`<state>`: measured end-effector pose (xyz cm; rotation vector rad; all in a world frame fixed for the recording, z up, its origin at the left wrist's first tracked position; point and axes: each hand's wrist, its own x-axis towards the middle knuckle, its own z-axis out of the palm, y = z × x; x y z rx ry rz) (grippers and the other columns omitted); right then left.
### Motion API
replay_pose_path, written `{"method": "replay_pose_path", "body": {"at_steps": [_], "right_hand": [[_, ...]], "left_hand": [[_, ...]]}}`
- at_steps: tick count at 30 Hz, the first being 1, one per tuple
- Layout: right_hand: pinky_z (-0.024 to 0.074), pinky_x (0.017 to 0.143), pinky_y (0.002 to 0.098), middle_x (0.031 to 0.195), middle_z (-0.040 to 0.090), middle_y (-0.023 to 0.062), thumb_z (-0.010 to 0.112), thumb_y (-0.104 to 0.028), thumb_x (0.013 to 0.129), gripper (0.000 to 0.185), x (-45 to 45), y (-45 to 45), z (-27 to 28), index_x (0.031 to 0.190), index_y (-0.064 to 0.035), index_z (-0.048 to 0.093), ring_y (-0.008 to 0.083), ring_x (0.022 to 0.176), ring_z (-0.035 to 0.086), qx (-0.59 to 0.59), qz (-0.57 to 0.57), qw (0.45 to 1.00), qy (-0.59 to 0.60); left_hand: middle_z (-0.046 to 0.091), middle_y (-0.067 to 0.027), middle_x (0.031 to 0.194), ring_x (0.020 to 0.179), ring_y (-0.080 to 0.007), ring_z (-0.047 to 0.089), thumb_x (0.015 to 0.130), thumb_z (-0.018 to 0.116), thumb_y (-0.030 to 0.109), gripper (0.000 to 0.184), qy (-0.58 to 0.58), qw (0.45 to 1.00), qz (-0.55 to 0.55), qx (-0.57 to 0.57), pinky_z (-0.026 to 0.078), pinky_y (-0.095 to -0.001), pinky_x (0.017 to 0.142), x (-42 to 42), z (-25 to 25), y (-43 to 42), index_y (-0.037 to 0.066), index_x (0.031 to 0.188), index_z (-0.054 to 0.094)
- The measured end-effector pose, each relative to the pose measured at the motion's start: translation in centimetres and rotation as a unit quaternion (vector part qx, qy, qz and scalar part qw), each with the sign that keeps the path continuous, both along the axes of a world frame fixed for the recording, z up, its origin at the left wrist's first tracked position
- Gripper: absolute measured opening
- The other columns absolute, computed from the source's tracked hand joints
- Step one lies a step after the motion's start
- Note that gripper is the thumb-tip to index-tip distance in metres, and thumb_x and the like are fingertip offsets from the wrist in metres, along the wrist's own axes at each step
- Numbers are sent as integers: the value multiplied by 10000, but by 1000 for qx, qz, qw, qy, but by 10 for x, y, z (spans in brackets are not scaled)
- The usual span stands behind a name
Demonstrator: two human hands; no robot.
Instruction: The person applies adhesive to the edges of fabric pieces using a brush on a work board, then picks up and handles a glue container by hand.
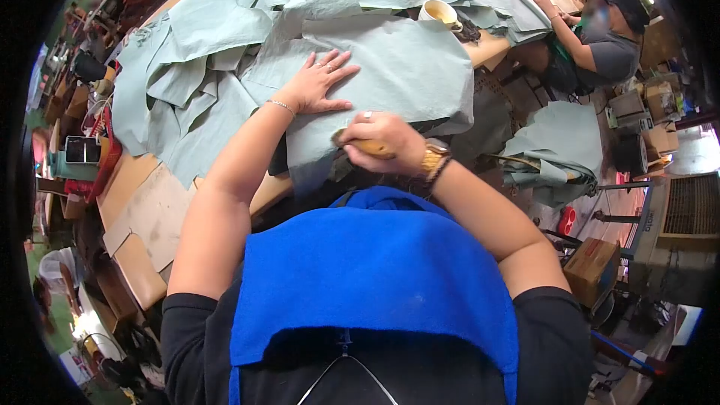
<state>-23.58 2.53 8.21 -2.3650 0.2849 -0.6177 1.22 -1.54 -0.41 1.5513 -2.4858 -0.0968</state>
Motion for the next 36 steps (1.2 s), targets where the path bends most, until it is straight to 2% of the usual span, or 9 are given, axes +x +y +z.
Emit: {"method": "replay_pose_path", "body": {"at_steps": [7, 11, 16, 25, 28, 30, 33, 35, 36], "right_hand": [[529, 751, 404, 856, 635, 124, 696, -113, 761, 118, -24, -14, -4, 867, -79, 657, 329, 814, 638, -9, 25, 996, 90], [532, 754, 396, 865, 634, 111, 695, -99, 760, 127, 2, -1, -13, 879, -88, 654, 319, 823, 642, 25, 40, 998, -42], [523, 741, 347, 857, 649, 93, 690, -93, 777, 90, -17, -11, -8, 861, -71, 665, 269, 801, 647, 54, 55, 996, 49], [508, 722, 261, 850, 693, 39, 692, -113, 855, 116, -125, -41, 30, 936, -36, 725, 104, 798, 633, 142, -301, 940, -76], [494, 729, 223, 886, 691, -3, 682, -135, 897, 130, -147, -52, 39, 984, -43, 716, 56, 801, 607, 118, -361, 917, -125], [495, 735, 215, 887, 689, -4, 673, -147, 915, 155, -161, -60, 38, 1014, -31, 702, 51, 817, 616, 184, -388, 888, -166], [494, 727, 208, 886, 684, -12, 678, -150, 923, 167, -177, -80, 25, 1029, -23, 700, 49, 818, 619, 157, -401, 877, -214], [495, 711, 214, 882, 685, -11, 695, -181, 920, 189, -186, -99, 15, 1021, -22, 708, 49, 810, 621, 139, -411, 873, -220], [495, 702, 218, 877, 688, -7, 701, -200, 918, 203, -188, -110, 10, 1020, -24, 712, 50, 803, 622, 131, -413, 873, -224]], "left_hand": [[275, -157, 1584, 1474, -353, 218, 844, 491, 731, 876, 16, 997, 79, -15, 154, -613, 1162, 1, -5, 1, 162, 1500, 375], [278, -188, 1575, 1477, -341, 204, 868, 472, 702, 890, 24, 985, 171, 1, 152, -615, 1159, -4, -1, 7, 76, 1493, 368], [582, -81, 1347, 1281, -274, 504, 933, 582, 422, 372, 94, 977, 192, -18, 311, -631, 1069, -6, 8, 6, 173, 1205, 636], [647, -232, 907, 892, -394, 635, 983, 498, 321, 304, 299, 929, 203, -73, 495, -495, 778, 10, 67, -64, 38, 1058, 576], [648, -145, 906, 782, -253, 575, 976, 496, 336, 380, 480, 825, 286, -88, 472, -426, 724, 71, 157, -98, -15, 1010, 638], [630, -56, 868, 705, -133, 536, 992, 487, 328, 356, 649, 730, 191, -98, 465, -324, 636, 152, 195, -112, 17, 960, 657], [596, -57, 809, 696, -167, 582, 1013, 422, 249, 338, 596, 711, 270, -259, 489, -319, 653, 194, 247, -58, 6, 973, 653], [608, -157, 1057, 936, -233, 595, 1026, 421, 251, 364, 439, 748, 300, -397, 480, -342, 844, 246, 218, -44, -54, 1135, 588], [597, -207, 1186, 1055, -274, 587, 1036, 434, 272, 419, 541, 670, 359, -360, 454, -355, 950, 212, 219, -19, -80, 1236, 542]]}}
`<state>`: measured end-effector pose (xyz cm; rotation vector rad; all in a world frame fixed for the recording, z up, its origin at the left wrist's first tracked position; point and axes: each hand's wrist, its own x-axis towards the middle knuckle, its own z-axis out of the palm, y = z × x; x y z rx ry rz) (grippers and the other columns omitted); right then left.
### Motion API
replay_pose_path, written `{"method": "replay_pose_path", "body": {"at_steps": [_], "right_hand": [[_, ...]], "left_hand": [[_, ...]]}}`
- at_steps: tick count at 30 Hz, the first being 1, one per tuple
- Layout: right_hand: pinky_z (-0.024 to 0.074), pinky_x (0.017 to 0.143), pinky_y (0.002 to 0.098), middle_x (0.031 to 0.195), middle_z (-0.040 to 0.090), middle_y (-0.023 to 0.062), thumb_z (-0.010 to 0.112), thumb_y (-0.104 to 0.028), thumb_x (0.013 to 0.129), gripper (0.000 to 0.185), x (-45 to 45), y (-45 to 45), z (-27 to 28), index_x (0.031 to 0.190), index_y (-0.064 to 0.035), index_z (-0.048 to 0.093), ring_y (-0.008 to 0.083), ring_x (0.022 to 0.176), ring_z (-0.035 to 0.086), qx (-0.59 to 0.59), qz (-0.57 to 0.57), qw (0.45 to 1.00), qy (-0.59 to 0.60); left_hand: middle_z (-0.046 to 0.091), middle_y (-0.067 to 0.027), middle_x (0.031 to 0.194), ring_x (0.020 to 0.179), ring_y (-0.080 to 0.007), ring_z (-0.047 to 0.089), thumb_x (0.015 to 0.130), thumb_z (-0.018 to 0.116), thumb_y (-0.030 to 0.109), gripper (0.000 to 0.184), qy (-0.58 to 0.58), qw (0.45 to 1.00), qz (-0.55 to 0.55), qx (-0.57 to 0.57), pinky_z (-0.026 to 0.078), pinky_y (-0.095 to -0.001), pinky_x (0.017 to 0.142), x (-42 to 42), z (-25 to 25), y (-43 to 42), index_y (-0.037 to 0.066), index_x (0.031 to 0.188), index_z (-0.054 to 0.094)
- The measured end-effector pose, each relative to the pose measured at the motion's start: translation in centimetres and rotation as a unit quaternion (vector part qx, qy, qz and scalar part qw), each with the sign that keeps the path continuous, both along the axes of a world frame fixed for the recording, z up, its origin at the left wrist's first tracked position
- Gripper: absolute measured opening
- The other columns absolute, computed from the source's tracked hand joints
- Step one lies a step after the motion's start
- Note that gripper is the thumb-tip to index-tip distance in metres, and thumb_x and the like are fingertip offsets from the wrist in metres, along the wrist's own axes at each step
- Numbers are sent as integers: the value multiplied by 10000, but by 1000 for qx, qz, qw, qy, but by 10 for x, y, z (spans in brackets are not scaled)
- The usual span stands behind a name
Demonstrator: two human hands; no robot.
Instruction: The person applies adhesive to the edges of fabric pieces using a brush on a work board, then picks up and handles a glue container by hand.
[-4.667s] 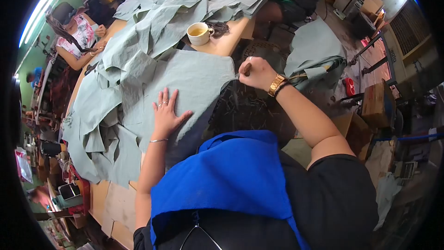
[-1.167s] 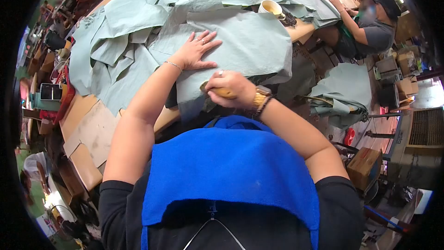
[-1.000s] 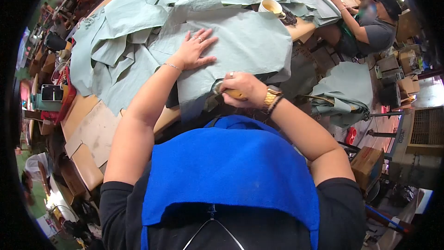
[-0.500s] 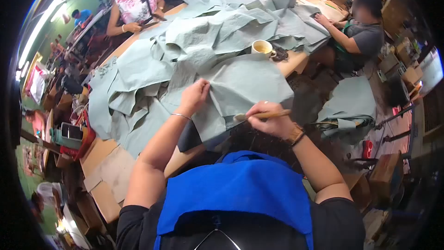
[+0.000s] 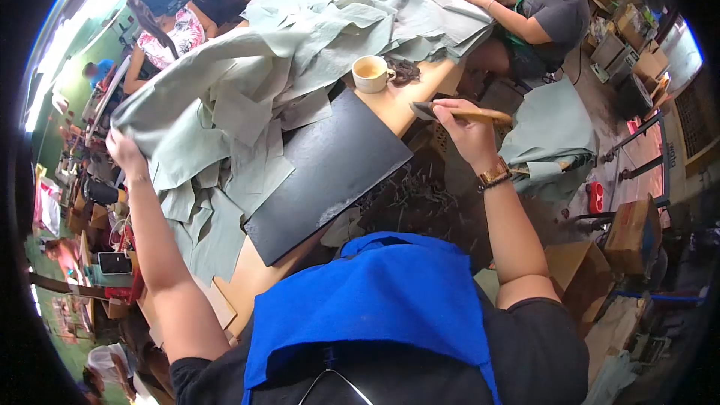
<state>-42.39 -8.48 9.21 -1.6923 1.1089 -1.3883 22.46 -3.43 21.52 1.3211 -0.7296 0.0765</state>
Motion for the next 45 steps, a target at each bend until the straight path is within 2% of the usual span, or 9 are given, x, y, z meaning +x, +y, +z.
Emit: {"method": "replay_pose_path", "body": {"at_steps": [2, 11, 15, 19, 25, 27, 31, 38, 45], "right_hand": [[497, 684, 224, 867, 695, 7, 710, -233, 917, 229, -4, -25, -1, 1019, -28, 719, 56, 784, 628, -35, -23, 997, 59], [535, 694, 359, 940, 715, 116, 728, -212, 891, 289, -1, -154, -40, 1135, -118, 604, 229, 817, 699, -95, -22, 989, 109], [525, 862, 426, 1121, 660, 161, 695, -55, 809, 338, 12, -183, -51, 1114, -78, 551, 340, 1018, 646, -250, 58, 953, 157], [422, 1060, 434, 1363, 538, 191, 558, 65, 809, 531, 63, -144, -34, 1303, -123, 502, 346, 1270, 522, -295, 221, 907, 203], [477, 986, 440, 1355, 588, 97, 487, -211, 968, 378, 91, -108, -33, 1339, -164, 541, 255, 1217, 584, -374, 416, 788, 255], [494, 958, 421, 1255, 640, 125, 500, -203, 967, 365, 97, -172, -91, 1327, -167, 543, 286, 1156, 616, 12, 531, 832, 162], [536, 848, 456, 976, 709, 160, 561, -277, 902, 290, 43, -266, -36, 1128, -136, 675, 317, 946, 681, -17, 160, 891, 425], [476, 980, 444, 1184, 622, 280, 593, -196, 849, 577, 69, -390, -54, 1383, -53, 428, 417, 1122, 591, -50, 185, 878, 438], [486, 960, 433, 1146, 641, 238, 778, -356, 732, 691, 99, -430, -5, 1255, -20, 475, 390, 1112, 599, -115, 246, 865, 422]], "left_hand": [[613, -185, 1158, 1043, -293, 584, 1038, 438, 293, 427, -193, 969, 114, 106, 422, -349, 973, 4, -54, 25, -84, 1213, 537], [348, -261, 1502, 1367, -374, 391, 964, 587, 194, 648, -291, 904, 107, 295, 302, -472, 1118, -189, -196, 126, -30, 1485, 272], [394, -248, 1477, 1356, -365, 420, 885, 672, 117, 473, -264, 913, -48, 308, 293, -443, 1134, -302, -193, 112, 15, 1323, 524], [511, -141, 1411, 1310, -253, 482, 947, 633, 178, 514, 138, 848, -413, 301, 369, -387, 1097, -389, -165, 57, 58, 1415, 456], [625, -75, 990, 851, -152, 594, 1028, 511, 181, 255, 214, 783, -476, 338, 477, -273, 748, -428, -169, -7, 48, 1244, 499], [534, -20, 846, 729, -111, 513, 1033, 502, 173, 173, 246, 822, -441, 263, 424, -253, 658, -428, -186, -7, 49, 1153, 509], [433, 23, 723, 624, -72, 421, 1040, 489, 181, 120, 233, 909, -293, 183, 379, -232, 577, -411, -209, 9, 70, 1076, 520], [430, 17, 711, 611, -80, 429, 1048, 472, 212, 131, 311, 914, -212, 155, 428, -245, 589, -391, -216, 15, 88, 1088, 488], [425, 16, 705, 616, -85, 441, 1044, 476, 206, 129, 310, 918, -196, 147, 450, -256, 599, -395, -215, 15, 86, 1091, 487]]}}
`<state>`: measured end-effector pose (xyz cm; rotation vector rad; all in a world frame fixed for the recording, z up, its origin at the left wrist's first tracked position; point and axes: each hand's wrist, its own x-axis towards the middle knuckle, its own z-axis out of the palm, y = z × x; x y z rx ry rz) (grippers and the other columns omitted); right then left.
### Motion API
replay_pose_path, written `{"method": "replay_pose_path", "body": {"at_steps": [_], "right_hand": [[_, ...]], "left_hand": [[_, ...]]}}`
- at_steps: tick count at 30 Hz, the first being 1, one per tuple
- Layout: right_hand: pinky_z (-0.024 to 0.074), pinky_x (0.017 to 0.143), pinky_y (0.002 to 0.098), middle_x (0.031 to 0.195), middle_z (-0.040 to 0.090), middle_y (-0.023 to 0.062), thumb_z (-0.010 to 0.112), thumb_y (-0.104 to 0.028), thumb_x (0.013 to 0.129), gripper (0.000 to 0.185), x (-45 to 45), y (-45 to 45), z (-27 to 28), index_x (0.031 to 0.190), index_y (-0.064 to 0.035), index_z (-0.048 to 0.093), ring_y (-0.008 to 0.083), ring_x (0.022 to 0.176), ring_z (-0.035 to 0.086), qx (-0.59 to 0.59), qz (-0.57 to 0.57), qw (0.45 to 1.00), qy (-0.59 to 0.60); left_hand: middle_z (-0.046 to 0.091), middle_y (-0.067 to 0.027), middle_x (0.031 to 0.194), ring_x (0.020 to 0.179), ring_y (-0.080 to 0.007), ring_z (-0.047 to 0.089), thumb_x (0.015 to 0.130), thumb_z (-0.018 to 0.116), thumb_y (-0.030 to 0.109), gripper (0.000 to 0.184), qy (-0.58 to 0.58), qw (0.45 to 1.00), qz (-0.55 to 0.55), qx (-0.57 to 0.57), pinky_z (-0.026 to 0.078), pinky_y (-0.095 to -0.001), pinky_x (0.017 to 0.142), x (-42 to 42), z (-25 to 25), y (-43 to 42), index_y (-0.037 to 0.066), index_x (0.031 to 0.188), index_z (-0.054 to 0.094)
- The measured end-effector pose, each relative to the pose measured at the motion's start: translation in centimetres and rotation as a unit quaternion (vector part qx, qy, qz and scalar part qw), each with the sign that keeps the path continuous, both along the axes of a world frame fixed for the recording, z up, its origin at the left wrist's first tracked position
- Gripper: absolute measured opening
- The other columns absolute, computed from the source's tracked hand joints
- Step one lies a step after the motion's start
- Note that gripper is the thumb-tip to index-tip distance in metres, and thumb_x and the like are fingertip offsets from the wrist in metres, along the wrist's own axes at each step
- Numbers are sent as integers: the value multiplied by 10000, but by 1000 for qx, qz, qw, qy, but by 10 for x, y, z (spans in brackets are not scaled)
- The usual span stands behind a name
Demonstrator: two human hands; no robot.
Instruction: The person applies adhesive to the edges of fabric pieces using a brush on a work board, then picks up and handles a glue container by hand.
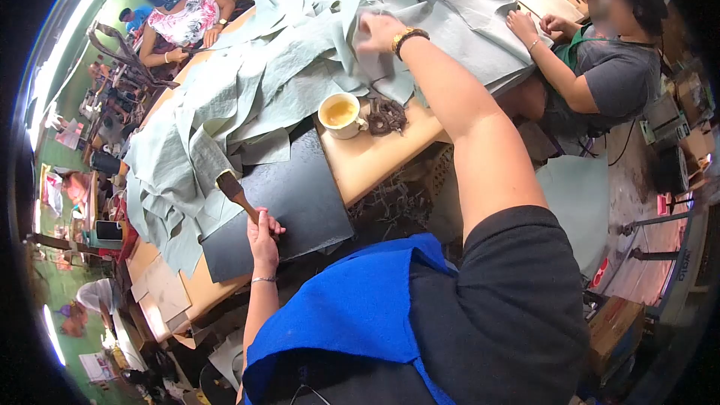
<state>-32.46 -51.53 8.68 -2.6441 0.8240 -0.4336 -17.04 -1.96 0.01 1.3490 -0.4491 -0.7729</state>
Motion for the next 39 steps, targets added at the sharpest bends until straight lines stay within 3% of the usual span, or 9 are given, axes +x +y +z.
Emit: {"method": "replay_pose_path", "body": {"at_steps": [5, 12, 16, 17, 19, 21, 23, 26, 39], "right_hand": [[437, 1045, 457, 1340, 512, 241, 843, -613, 565, 1103, 8, 47, -26, 1372, -6, 401, 367, 1286, 473, -65, -53, 977, 197], [492, 960, 445, 1173, 646, 215, 718, -241, 771, 435, 46, 37, -26, 1131, -41, 579, 358, 1116, 624, -38, -96, 989, 102], [510, 950, 397, 1167, 654, 254, 709, -338, 744, 516, 66, -9, 26, 1125, 0, 627, 342, 1099, 640, 123, -99, 987, -42], [541, 871, 387, 1067, 692, 175, 670, -386, 792, 491, 58, 9, 48, 1120, -22, 634, 313, 975, 667, 216, -86, 964, -128], [546, 804, 396, 974, 690, 93, 600, -417, 858, 445, 57, -3, 47, 1098, -44, 645, 262, 849, 653, 646, 56, 661, -376], [506, 854, 369, 905, 672, 68, 546, -377, 907, 379, 55, -3, 22, 1093, -61, 643, 189, 766, 625, 615, 12, 641, -460], [484, 853, 351, 976, 701, 100, 536, -274, 931, 374, 48, -12, -36, 1157, 2, 648, 242, 858, 659, 649, -90, 639, -404], [509, 838, 364, 1108, 698, 166, 580, -347, 931, 418, 35, -28, -109, 1162, -6, 652, 223, 975, 669, 217, -211, 934, -189], [518, 830, 368, 1110, 688, 171, 562, -290, 925, 361, 35, 20, -89, 1167, -32, 632, 249, 972, 672, -13, -282, 952, 119]], "left_hand": [[431, 17, 700, 619, -82, 447, 1039, 479, 183, 117, -43, 999, -15, -10, 454, -255, 602, -1, -8, 1, 77, 1087, 487], [432, 19, 694, 614, -79, 443, 1036, 482, 173, 115, -54, 998, -15, -14, 452, -257, 601, -2, -9, 1, 70, 1087, 488], [431, 21, 698, 616, -77, 438, 1037, 481, 171, 113, -54, 998, -15, -8, 452, -257, 602, -3, -6, 1, 71, 1089, 490], [431, 21, 699, 617, -77, 436, 1038, 480, 171, 113, -55, 998, -14, -6, 452, -257, 602, -3, -6, 0, 72, 1089, 490], [429, 23, 700, 617, -74, 433, 1038, 481, 172, 112, -54, 998, -12, -5, 452, -255, 602, -4, -5, 1, 73, 1088, 492], [428, 25, 702, 618, -72, 430, 1038, 483, 173, 110, -52, 999, -8, -12, 452, -254, 601, -4, -6, 0, 74, 1086, 494], [429, 26, 703, 619, -69, 430, 1038, 486, 174, 109, -45, 999, -8, -14, 451, -251, 599, -5, -6, 0, 76, 1084, 496], [430, 28, 704, 619, -67, 431, 1036, 492, 177, 109, -43, 999, -3, -12, 452, -248, 598, -4, -4, -1, 79, 1084, 500], [439, 24, 710, 623, -69, 440, 1034, 494, 180, 125, -38, 999, 1, 4, 459, -254, 606, -4, -4, -1, 68, 1089, 499]]}}
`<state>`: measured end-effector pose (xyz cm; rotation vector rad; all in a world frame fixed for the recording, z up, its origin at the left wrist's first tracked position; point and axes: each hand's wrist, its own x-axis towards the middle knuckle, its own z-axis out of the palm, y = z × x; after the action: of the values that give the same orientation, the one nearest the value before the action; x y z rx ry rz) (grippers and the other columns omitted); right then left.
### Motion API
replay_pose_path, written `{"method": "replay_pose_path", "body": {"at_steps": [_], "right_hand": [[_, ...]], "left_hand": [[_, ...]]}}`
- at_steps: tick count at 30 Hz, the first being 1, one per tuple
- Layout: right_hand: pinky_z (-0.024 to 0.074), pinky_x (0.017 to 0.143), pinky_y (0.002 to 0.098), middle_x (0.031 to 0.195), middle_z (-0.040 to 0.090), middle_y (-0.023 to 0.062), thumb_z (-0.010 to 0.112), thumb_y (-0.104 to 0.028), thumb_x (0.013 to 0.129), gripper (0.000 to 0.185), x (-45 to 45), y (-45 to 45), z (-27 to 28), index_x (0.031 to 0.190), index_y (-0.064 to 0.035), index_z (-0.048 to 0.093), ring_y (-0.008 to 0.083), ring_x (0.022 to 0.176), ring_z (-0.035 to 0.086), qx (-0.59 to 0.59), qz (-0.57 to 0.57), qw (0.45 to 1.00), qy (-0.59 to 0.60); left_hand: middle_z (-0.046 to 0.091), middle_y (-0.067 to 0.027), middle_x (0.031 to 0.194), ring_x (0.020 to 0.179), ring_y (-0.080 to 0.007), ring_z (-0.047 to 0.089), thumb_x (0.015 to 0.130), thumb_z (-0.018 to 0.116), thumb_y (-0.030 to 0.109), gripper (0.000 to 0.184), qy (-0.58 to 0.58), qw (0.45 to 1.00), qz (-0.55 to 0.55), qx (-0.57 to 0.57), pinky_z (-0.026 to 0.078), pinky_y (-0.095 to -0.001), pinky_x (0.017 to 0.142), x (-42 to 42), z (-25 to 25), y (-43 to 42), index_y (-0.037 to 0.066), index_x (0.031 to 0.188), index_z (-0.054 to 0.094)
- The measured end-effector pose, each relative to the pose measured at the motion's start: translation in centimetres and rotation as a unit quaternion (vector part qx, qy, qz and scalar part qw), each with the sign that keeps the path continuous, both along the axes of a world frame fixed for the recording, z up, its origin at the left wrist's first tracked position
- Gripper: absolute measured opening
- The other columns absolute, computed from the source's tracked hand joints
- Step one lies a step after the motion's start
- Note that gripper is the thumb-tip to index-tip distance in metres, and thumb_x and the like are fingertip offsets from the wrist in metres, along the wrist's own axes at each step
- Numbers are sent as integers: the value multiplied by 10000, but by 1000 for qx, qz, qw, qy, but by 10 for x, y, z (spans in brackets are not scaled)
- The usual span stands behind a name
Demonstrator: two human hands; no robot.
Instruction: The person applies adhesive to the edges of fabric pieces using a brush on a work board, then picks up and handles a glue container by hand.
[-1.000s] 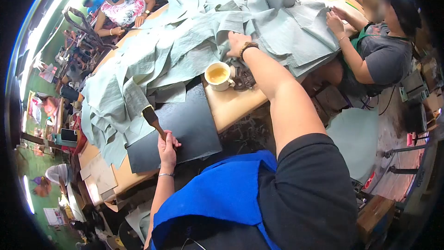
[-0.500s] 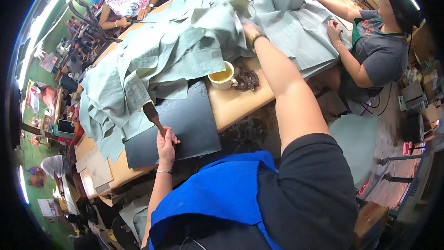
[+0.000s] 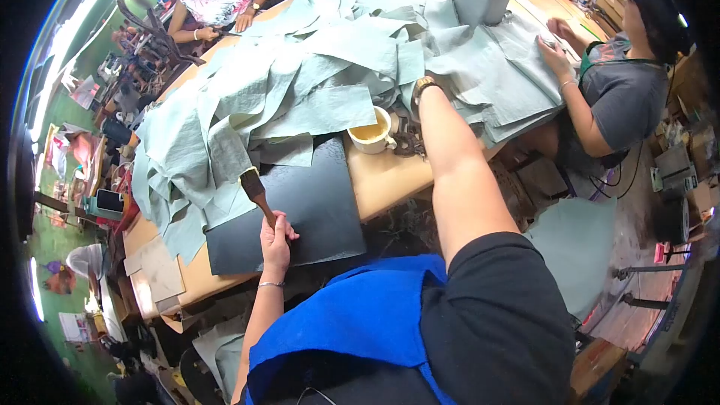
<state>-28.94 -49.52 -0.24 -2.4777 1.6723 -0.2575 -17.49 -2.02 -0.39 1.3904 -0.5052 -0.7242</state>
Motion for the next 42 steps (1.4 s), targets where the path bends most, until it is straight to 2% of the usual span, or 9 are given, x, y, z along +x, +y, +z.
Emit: {"method": "replay_pose_path", "body": {"at_steps": [9, 16, 18, 26, 36, 38, 39, 41, 42], "right_hand": [[518, 816, 378, 1083, 690, 160, 553, -246, 912, 320, 29, -23, 22, 1155, -53, 633, 259, 952, 672, -72, 119, 989, 40], [532, 669, 429, 904, 674, 169, 491, -178, 931, 209, 70, -51, 3, 1016, -31, 612, 289, 788, 670, -376, 96, 921, 27], [533, 651, 427, 876, 670, 179, 473, -143, 941, 181, 63, -50, 0, 999, -26, 598, 297, 750, 668, -253, 82, 958, -107], [539, 679, 399, 828, 657, 143, 485, -89, 907, 169, 49, -43, 14, 1027, -36, 592, 285, 748, 658, -408, 178, 894, -52], [517, 835, 404, 1164, 666, 97, 462, -229, 961, 306, 46, -55, 49, 1196, -94, 602, 253, 1041, 636, -59, 124, 990, 14], [485, 900, 347, 1246, 617, 78, 471, -384, 976, 419, 69, -144, -50, 1252, -90, 582, 183, 1107, 577, -306, 182, 932, 59], [476, 909, 332, 1250, 606, 80, 479, -411, 972, 444, 71, -146, -51, 1262, -89, 577, 165, 1108, 563, -506, 178, 812, 230], [466, 917, 322, 1219, 606, 87, 494, -404, 956, 437, 77, -147, -53, 1255, -97, 581, 164, 1085, 558, -606, 177, 717, 294], [466, 916, 326, 1184, 618, 92, 501, -369, 944, 405, 80, -142, -49, 1237, -105, 591, 181, 1061, 568, -537, 190, 797, 202]], "left_hand": [[444, 25, 721, 630, -65, 445, 1037, 486, 191, 137, 1, 1000, -16, 21, 468, -255, 621, 1, 3, -1, 66, 1093, 489], [436, 30, 724, 634, -61, 448, 1040, 482, 199, 134, 5, 999, -17, 33, 475, -249, 620, 1, 4, -2, 75, 1091, 490], [437, 30, 726, 635, -61, 449, 1040, 481, 198, 133, 10, 999, -17, 41, 477, -250, 622, 2, 4, -2, 76, 1092, 491], [440, 33, 721, 625, -61, 449, 1038, 481, 191, 125, 9, 999, -17, 38, 481, -254, 621, 2, 3, -1, 76, 1087, 491], [443, 32, 728, 630, -60, 455, 1038, 482, 187, 130, 10, 999, -25, 41, 480, -246, 625, 3, 5, 0, 69, 1091, 489], [444, 31, 732, 632, -60, 456, 1038, 483, 190, 135, 8, 999, -23, 45, 480, -246, 627, 2, 4, -2, 68, 1093, 489], [444, 31, 733, 633, -60, 456, 1038, 484, 192, 137, 8, 999, -23, 44, 480, -247, 628, 3, 4, -1, 67, 1094, 489], [445, 30, 735, 635, -60, 457, 1038, 484, 196, 141, 9, 999, -23, 43, 481, -248, 629, 2, 3, -1, 67, 1094, 490], [445, 30, 735, 635, -60, 457, 1038, 483, 197, 142, 8, 999, -23, 42, 481, -248, 629, 2, 3, -1, 67, 1093, 490]]}}
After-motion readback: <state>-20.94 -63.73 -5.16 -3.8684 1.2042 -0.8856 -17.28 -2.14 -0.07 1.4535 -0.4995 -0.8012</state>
